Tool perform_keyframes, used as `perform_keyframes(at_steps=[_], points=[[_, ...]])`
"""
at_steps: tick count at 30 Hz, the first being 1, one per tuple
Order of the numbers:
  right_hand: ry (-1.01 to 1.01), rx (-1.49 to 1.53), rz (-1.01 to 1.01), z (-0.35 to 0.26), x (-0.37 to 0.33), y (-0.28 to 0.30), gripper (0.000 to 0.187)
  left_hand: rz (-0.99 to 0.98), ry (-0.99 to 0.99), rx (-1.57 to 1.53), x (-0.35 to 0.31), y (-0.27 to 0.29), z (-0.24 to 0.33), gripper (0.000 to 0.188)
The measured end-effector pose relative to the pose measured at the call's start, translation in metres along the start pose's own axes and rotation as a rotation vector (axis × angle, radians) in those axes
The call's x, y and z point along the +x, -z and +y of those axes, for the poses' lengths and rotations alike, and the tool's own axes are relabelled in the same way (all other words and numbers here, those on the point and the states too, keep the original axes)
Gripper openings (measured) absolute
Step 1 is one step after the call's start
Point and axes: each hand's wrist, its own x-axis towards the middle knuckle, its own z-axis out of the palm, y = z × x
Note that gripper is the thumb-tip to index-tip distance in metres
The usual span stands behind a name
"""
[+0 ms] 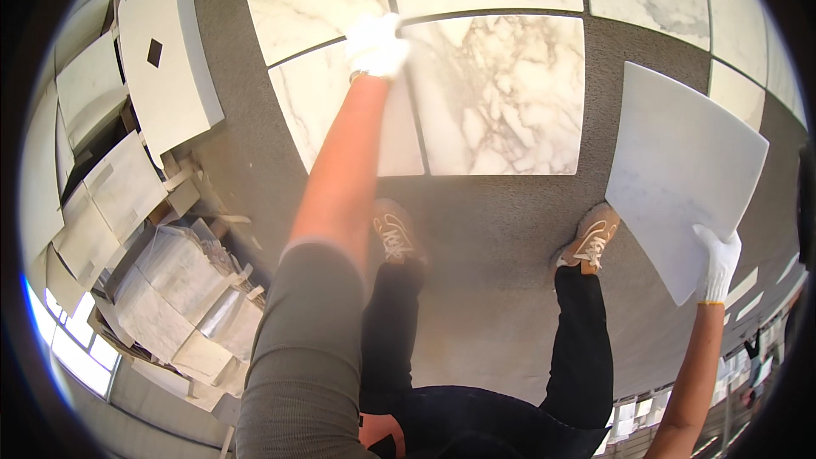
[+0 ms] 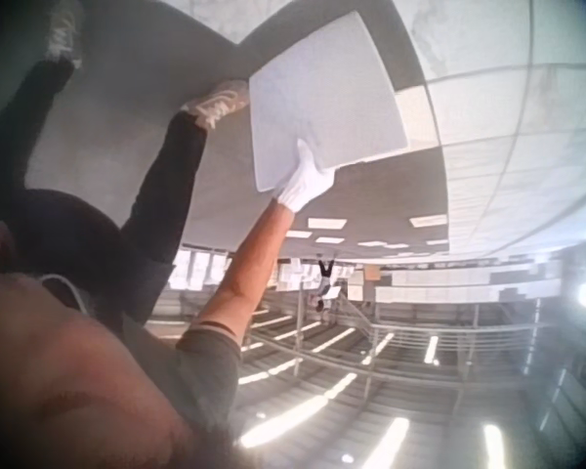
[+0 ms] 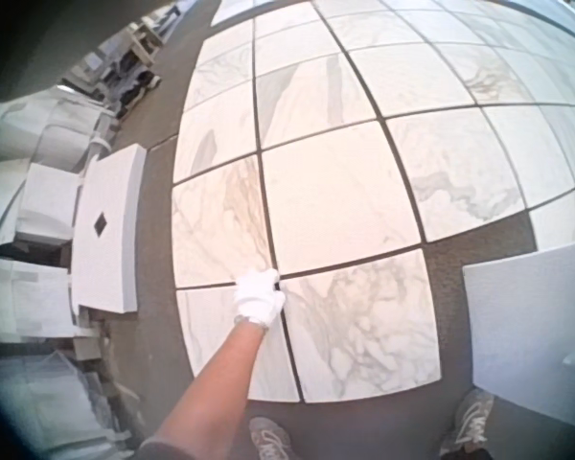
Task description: The person picks up white ceramic tiles from a stack, carries them across the floor, and places them one by one onto a tiled area. The person handles the tiles with gloved hands and arranges them in a grid pattern.
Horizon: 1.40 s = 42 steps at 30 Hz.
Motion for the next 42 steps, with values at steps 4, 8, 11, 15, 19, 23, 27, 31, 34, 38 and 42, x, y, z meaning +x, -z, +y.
perform_keyframes(at_steps=[4,8,11,15,19,23,27,31,34,38,42], points=[[0.016,0.011,-0.036,-0.004,-0.002,-0.002,0.031,0.004,-0.033,0.005,0.001,0.004,0.003,0.027],[-0.013,-0.008,-0.013,-0.009,-0.005,-0.006,0.028,-0.025,-0.045,-0.015,0.004,0.003,0.005,0.023],[-0.017,0.0,-0.04,-0.013,-0.005,-0.007,0.026,0.024,-0.023,-0.005,0.005,-0.002,0.003,0.022],[-0.018,0.043,-0.059,-0.016,-0.004,-0.007,0.027,0.064,-0.027,-0.109,-0.012,-0.012,-0.006,0.04],[-0.026,0.093,-0.094,-0.021,-0.005,-0.006,0.027,0.139,-0.002,-0.119,-0.076,-0.029,0.012,0.059],[-0.061,0.122,-0.134,-0.025,0.003,0.0,0.03,0.09,-0.185,-0.21,-0.158,-0.035,0.081,0.054],[-0.122,0.148,-0.154,-0.019,0.019,0.013,0.03,-0.134,-0.575,-0.296,-0.202,-0.027,0.176,0.039],[-0.117,0.145,-0.214,-0.004,0.05,0.03,0.033,-0.081,-0.866,-0.234,-0.204,-0.046,0.256,0.034],[-0.074,0.188,-0.272,0.009,0.078,0.04,0.034,-0.026,-0.922,-0.048,-0.19,-0.062,0.273,0.03],[-0.061,0.209,-0.275,0.028,0.1,0.047,0.033,-0.197,-0.945,0.025,-0.184,-0.068,0.272,0.023],[-0.048,0.181,-0.25,0.035,0.107,0.048,0.03,-0.188,-0.973,0.118,-0.183,-0.066,0.276,0.021]])
